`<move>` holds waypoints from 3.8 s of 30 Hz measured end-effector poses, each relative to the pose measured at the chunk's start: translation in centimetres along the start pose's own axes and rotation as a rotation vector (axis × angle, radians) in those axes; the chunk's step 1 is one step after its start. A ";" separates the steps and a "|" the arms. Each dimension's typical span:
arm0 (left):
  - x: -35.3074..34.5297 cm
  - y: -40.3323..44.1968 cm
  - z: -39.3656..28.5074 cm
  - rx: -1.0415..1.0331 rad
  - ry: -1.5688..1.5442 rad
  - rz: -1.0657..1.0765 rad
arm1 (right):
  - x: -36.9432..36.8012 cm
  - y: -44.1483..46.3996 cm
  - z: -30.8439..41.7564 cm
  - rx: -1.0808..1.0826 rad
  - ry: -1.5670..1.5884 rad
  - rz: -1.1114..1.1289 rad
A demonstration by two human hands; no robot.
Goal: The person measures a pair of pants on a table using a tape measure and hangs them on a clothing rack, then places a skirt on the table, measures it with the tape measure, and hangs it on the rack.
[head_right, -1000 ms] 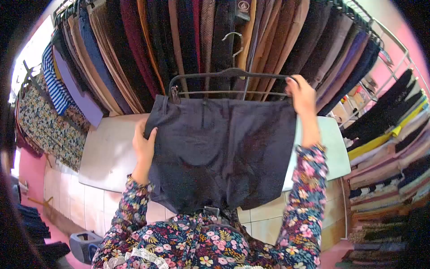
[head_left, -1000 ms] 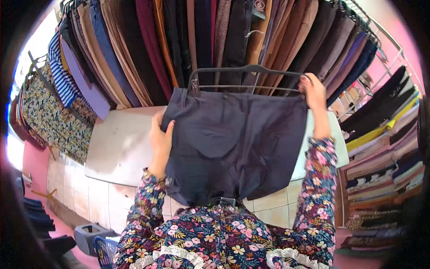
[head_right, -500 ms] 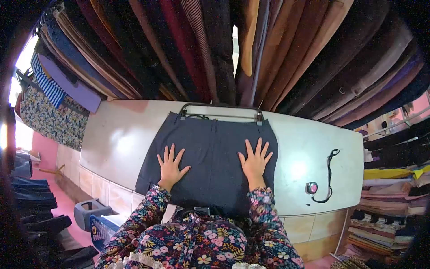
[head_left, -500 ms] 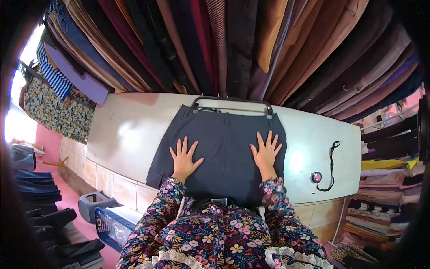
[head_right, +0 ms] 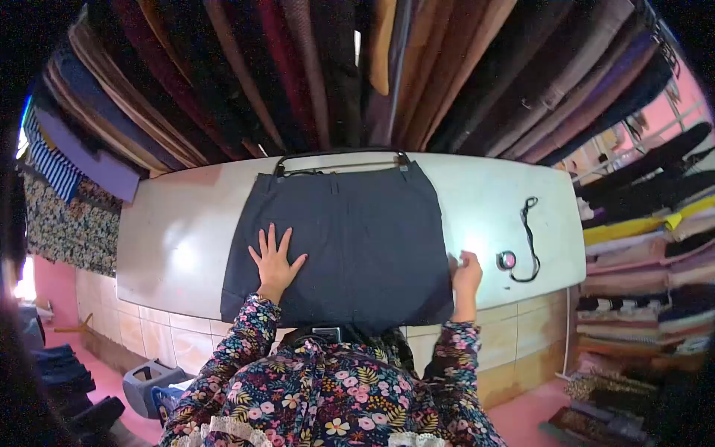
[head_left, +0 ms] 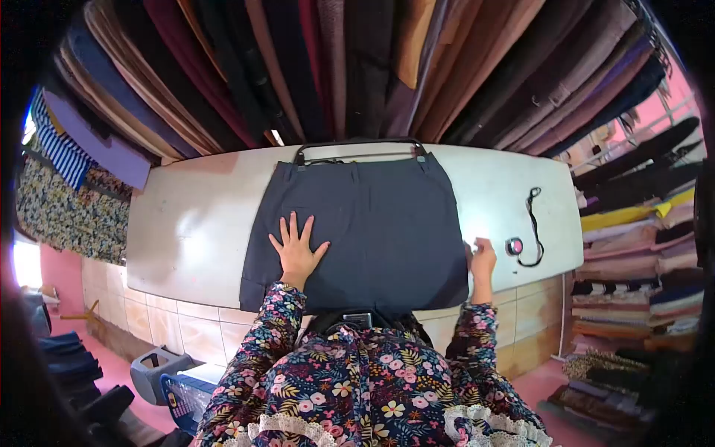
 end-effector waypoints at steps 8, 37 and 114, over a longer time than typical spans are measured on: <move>-0.5 0.3 -0.2 -0.014 0.045 -0.007 | -5.8 -10.8 2.4 -0.404 0.512 0.794; -0.4 0.6 -1.0 -0.048 0.005 -0.059 | 9.2 -2.6 4.4 0.040 -0.302 0.129; 3.1 9.8 8.2 0.430 -0.747 -0.142 | -25.3 -2.2 36.0 0.803 -0.019 0.624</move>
Point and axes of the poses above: each hand's wrist, its own y-axis towards the middle knuckle, its own x-axis out of the back of the hand, z = x × y, the point moved 10 cm from there along y, towards the middle knuckle, and after that the axes turned 6 degrees about x, right-handed, at the moved point
